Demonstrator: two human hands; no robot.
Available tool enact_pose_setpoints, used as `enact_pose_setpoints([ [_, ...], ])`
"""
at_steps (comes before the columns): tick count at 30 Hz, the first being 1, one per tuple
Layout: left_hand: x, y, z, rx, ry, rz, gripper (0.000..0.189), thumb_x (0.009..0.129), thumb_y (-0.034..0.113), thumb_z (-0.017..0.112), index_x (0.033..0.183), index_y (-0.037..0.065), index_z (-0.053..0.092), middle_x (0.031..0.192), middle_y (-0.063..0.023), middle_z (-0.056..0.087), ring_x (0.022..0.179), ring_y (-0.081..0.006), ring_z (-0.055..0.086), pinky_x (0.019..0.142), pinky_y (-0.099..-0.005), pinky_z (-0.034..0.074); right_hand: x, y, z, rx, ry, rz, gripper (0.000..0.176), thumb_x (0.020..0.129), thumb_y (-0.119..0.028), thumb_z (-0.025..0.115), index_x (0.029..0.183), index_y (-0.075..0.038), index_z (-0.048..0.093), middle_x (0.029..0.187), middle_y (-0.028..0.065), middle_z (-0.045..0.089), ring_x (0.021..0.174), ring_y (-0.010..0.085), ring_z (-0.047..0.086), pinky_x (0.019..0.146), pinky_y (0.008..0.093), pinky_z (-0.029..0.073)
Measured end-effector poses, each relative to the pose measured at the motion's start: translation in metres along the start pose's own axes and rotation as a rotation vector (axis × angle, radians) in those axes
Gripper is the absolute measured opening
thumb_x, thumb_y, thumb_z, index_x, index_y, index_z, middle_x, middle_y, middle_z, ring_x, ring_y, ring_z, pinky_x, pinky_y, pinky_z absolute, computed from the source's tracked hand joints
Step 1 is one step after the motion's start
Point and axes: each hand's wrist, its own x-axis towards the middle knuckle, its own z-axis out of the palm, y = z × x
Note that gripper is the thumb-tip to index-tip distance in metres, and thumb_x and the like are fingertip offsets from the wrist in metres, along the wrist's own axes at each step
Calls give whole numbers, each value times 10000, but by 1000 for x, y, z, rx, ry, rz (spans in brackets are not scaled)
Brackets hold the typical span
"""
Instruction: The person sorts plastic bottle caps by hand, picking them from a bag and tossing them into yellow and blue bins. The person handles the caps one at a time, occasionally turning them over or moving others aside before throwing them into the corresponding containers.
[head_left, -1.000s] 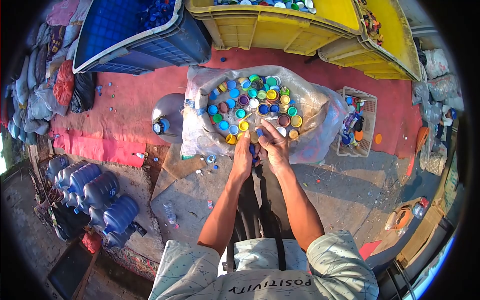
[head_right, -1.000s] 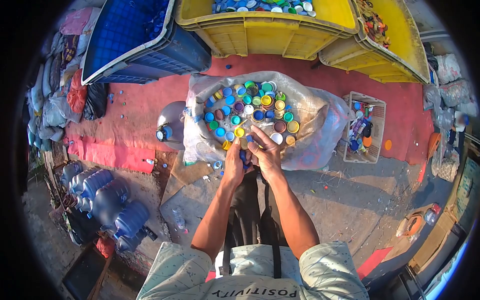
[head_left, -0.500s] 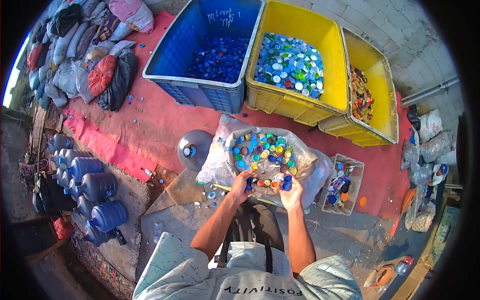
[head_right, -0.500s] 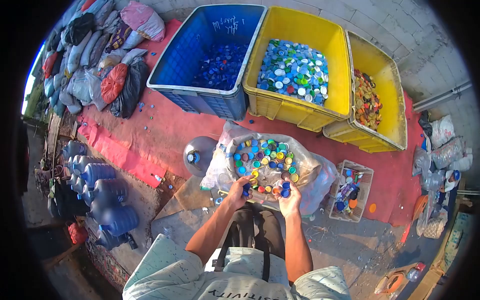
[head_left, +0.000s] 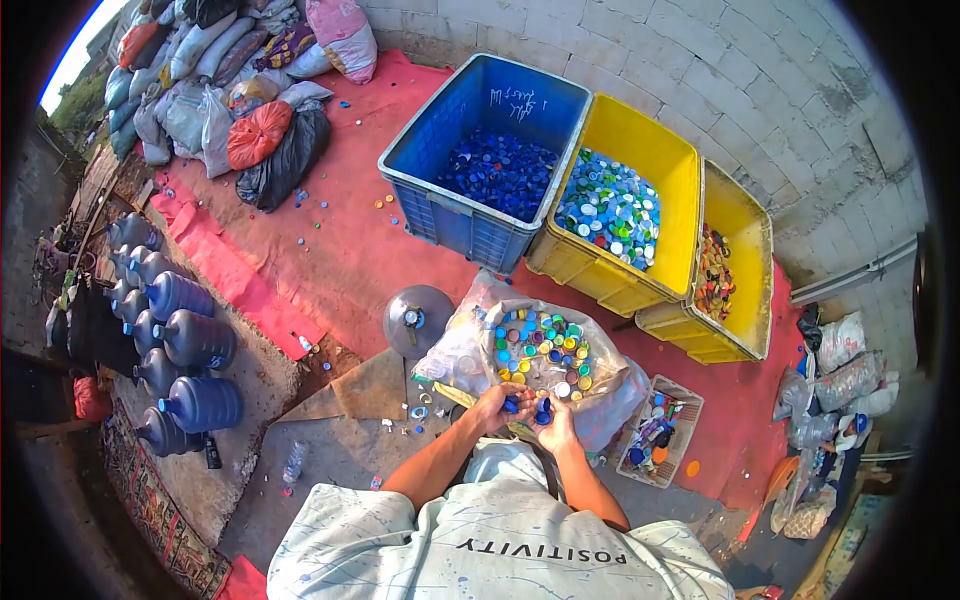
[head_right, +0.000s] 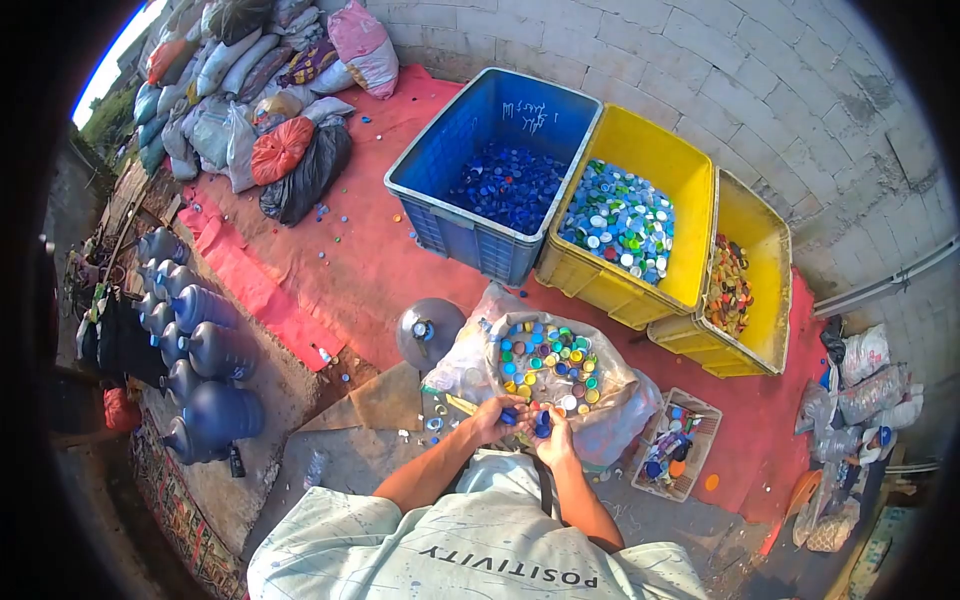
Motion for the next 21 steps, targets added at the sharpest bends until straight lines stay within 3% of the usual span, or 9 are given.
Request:
enact_pose_setpoints([
  [6, -2, 27, -26, 91, -19, 169, 274, 884, 17, 499, 1157, 35, 485, 995, -88, 610, 900, -213, 627, 759, -345, 549, 15, 6, 12, -79, -55, 17, 198, 851, -247, 576, 994, -110, 585, 905, 52, 632, 803, 243, 630, 707, 391, 526],
  [7, -1, 32, -35, 93, -48, 169, 303, 891, 20, 507, 1190, 39, 459, 1039, -97, 605, 947, -214, 619, 813, -362, 541, 17, 7, 12, -74, -48, 35, 207, 845, -247, 580, 999, -109, 584, 912, 56, 632, 810, 253, 629, 716, 398, 525],
  [10, -1, 40, -47, 80, 43, 195, 305, 902, 36, 518, 1201, 49, 457, 1052, -102, 611, 951, -210, 620, 829, -370, 537, 21, 10, 14, -71, 11, 84, 245, 828, -244, 590, 1027, -103, 575, 920, 73, 621, 864, 280, 617, 768, 419, 511],
  [16, 11, 67, -49, -38, 100, 166, 131, 947, 156, 519, 1042, 67, 527, 958, -104, 621, 897, -219, 625, 764, -376, 562, 47, 15, 34, -4, 62, 74, 258, 817, -223, 583, 1005, -47, 563, 890, 93, 608, 858, 284, 590, 803, 435, 507],
  [19, 29, 128, -10, -234, 30, 208, 205, 963, 234, 516, 1004, 35, 489, 912, -124, 585, 878, -257, 617, 718, -380, 577, 71, -23, 107, 46, 60, -76, 219, 813, -194, 548, 938, -14, 560, 880, 128, 607, 847, 289, 583, 866, 446, 508],
  [20, 14, 159, 29, -205, 9, 346, 266, 958, 269, 517, 1046, 18, 523, 951, -140, 593, 890, -261, 621, 758, -405, 576, 67, -49, 150, 121, -75, -105, 219, 817, -177, 532, 936, 5, 553, 889, 133, 613, 858, 297, 588, 915, 447, 492],
  [21, 16, 192, 49, -234, -191, 377, 346, 941, 292, 544, 1042, -35, 502, 978, -177, 577, 916, -307, 621, 803, -419, 575, 58, -76, 195, 139, -187, -203, 235, 820, -171, 523, 954, 22, 539, 932, 134, 610, 935, 303, 589, 954, 462, 471],
])
